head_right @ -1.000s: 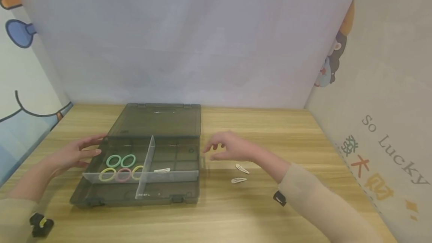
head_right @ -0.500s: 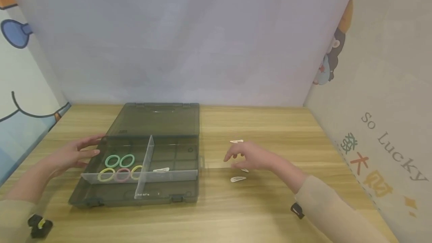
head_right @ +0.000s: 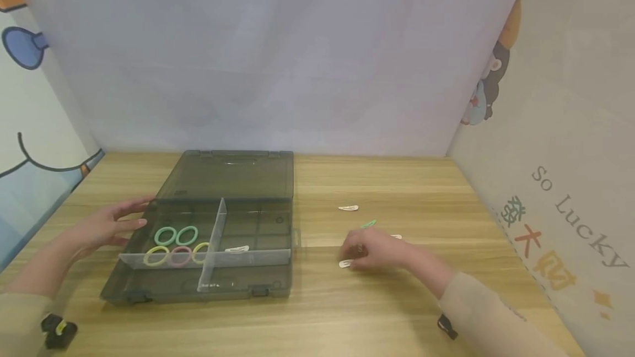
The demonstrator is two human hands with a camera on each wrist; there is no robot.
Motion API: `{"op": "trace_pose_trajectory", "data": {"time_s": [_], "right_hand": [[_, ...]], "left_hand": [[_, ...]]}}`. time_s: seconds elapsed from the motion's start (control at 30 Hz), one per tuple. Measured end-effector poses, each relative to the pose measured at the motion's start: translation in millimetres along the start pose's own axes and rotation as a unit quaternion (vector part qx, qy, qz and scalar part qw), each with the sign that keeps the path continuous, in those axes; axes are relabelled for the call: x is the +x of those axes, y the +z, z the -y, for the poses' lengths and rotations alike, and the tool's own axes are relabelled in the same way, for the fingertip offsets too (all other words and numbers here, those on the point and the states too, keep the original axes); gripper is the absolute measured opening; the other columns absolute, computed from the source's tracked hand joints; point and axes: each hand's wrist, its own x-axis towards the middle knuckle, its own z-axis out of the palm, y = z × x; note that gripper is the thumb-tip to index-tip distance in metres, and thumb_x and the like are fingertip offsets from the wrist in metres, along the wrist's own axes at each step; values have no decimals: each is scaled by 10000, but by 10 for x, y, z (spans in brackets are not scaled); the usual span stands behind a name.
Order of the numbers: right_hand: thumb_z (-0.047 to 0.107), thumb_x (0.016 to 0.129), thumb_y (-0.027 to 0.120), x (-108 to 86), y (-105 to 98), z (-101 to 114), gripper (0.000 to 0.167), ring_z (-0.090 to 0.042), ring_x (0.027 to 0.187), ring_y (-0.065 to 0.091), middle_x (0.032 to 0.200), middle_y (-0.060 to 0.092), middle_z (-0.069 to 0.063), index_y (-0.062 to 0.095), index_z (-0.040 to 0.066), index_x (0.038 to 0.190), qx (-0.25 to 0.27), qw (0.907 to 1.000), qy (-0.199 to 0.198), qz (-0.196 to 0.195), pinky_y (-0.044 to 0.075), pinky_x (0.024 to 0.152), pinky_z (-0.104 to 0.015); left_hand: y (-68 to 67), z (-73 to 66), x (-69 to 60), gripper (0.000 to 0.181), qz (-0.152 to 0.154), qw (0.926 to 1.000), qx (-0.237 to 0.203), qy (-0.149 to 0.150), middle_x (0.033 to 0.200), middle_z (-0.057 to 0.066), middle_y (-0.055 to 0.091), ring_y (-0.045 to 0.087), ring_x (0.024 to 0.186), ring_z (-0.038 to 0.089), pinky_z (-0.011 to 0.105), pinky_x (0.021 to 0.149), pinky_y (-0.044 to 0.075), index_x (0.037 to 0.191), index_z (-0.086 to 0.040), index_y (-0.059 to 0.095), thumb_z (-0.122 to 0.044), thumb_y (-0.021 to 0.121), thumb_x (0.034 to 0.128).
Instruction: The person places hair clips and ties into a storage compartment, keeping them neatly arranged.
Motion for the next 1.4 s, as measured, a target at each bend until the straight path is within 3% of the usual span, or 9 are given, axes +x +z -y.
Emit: {"op": "trace_pose_trajectory", "data": {"time_s": [0.3, 0.6, 0.9, 1.4], "right_hand": [[107, 788, 759, -2, 68, -46, 182, -48, 715, 522, 866, 617, 68, 695, 158, 951, 75, 9999, -74, -49, 471, 608, -182], [55, 810, 729, 36, 89, -63, 138, 2, 698, 521, 842, 618, 57, 695, 148, 906, 39, 9985, -515, -163, 472, 593, -151], [-14, 814, 694, 82, 65, -52, 155, 6, 678, 515, 808, 636, 45, 701, 124, 887, -143, 9978, -611, -231, 454, 584, -130], [87, 853, 695, 138, 19, -9, 80, 20, 688, 501, 791, 642, 70, 728, 137, 907, -2, 9995, -281, -160, 456, 579, -154]], "left_hand": [[-4, -18, -15, 720, -12, 10000, -19, 28, 1519, 309, 106, 277, 1299, 533, 471, 816, 516, 1523, -99, 122, -283, 542, 969], [-7, -33, -17, 725, 10, 10000, 4, -13, 1521, 307, 102, 266, 1303, 536, 488, 832, 507, 1525, -107, 117, -294, 542, 968], [-9, -13, -8, 723, 8, 10000, 26, 1, 1520, 308, 106, 267, 1303, 534, 478, 825, 512, 1524, -108, 121, -290, 545, 967], [-11, -3, -10, 719, 26, 10000, 37, 16, 1518, 313, 104, 270, 1300, 539, 479, 823, 513, 1525, -114, 123, -286, 543, 968]]}}
